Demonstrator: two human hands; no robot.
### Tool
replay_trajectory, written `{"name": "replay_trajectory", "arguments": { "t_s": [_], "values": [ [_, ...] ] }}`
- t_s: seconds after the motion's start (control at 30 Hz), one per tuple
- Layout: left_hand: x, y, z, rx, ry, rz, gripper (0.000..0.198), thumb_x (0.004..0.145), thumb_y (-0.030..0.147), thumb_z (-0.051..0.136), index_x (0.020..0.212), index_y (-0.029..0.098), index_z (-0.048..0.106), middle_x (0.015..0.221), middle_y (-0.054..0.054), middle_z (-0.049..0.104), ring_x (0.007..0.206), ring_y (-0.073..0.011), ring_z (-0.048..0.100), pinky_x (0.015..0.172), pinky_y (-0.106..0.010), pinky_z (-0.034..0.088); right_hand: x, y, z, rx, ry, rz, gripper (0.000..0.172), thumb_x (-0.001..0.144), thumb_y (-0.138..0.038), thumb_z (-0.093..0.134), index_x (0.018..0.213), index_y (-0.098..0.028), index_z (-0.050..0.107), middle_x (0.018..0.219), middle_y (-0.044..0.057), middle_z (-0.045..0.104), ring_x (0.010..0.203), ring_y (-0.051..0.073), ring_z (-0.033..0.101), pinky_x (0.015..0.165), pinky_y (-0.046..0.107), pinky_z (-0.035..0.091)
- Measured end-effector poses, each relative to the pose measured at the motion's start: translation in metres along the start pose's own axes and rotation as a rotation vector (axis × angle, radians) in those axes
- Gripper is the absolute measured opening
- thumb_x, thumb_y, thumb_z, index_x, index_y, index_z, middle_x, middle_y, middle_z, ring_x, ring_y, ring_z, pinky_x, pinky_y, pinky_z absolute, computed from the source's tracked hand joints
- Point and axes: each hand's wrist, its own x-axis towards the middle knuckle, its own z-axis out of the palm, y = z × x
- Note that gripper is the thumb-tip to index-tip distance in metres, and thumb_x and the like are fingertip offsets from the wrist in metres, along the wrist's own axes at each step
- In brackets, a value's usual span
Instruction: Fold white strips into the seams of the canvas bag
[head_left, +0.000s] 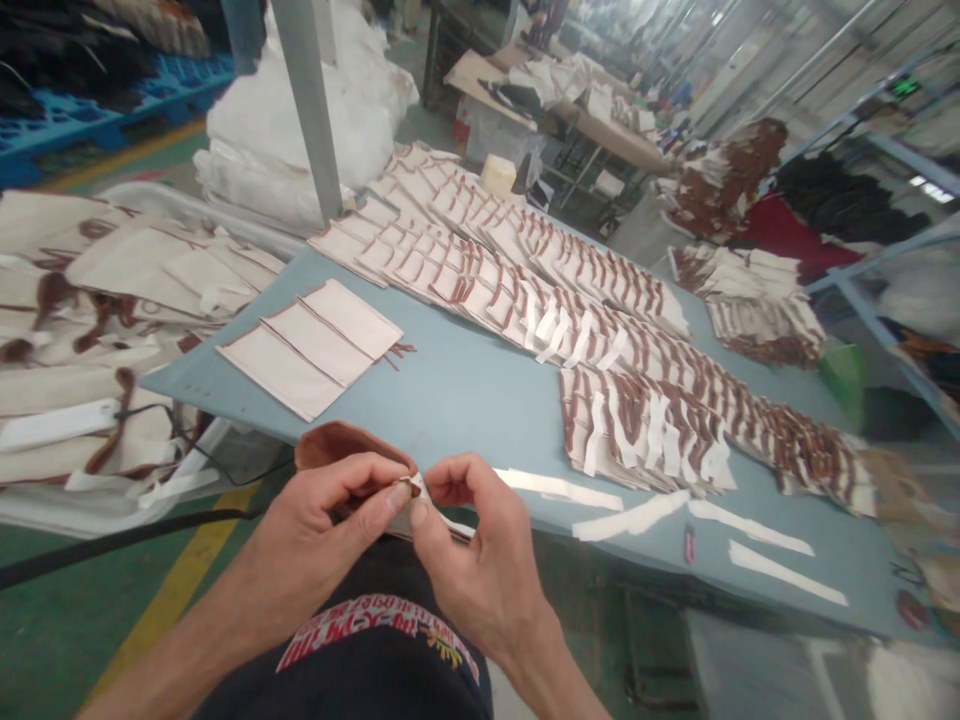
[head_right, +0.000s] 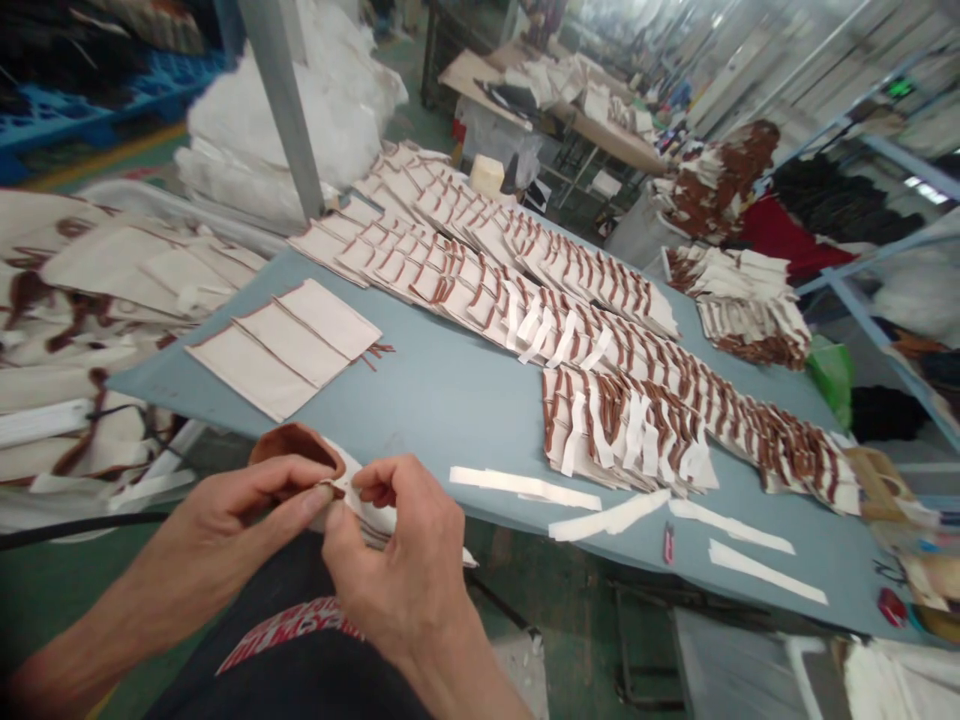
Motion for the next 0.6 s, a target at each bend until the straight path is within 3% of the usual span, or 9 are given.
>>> {"name": "replay_trajectory", "arguments": {
  "t_s": [0.2,0.33,0.47,0.6],
  "values": [
    [0.000,-0.004,0.002,0.080,0.046,0.057,0.027,0.093,0.045,0.071,0.088,0.023,0.085,0.089,0.000,0.086,0.082,-0.0179,0.078,0.074,-0.018,0.059,0.012,-0.001,0.004,0.061,-0.132,0.179,0.011,0.086,-0.035,0.059,0.087,-0.025,0.064,0.082,0.001,0.072,0.078,0.021,0.069,0.076,0.035,0.052],
    [-0.004,0.001,0.009,0.082,0.132,0.112,0.024,0.091,0.039,0.069,0.084,0.022,0.085,0.083,-0.001,0.086,0.075,-0.0173,0.078,0.071,-0.019,0.059,0.009,-0.001,0.006,0.105,-0.164,0.255,0.009,0.085,-0.034,0.056,0.086,-0.026,0.060,0.079,-0.001,0.068,0.073,0.021,0.066,0.067,0.033,0.047],
    [-0.007,-0.001,0.012,0.026,0.215,0.074,0.027,0.089,0.044,0.071,0.084,0.022,0.086,0.081,-0.003,0.085,0.074,-0.0185,0.078,0.069,-0.020,0.059,-0.004,0.005,0.005,0.179,-0.179,0.219,0.020,0.083,-0.022,0.050,0.098,-0.024,0.064,0.090,0.001,0.071,0.085,0.023,0.069,0.077,0.034,0.052],
    [-0.008,-0.004,0.006,-0.071,0.136,-0.015,0.033,0.087,0.051,0.073,0.082,0.020,0.086,0.089,-0.006,0.084,0.076,-0.0192,0.077,0.067,-0.020,0.059,-0.015,0.008,-0.003,0.208,-0.194,0.179,0.023,0.085,-0.018,0.051,0.102,-0.023,0.067,0.095,0.001,0.072,0.089,0.022,0.071,0.081,0.033,0.054]
  ]
}}
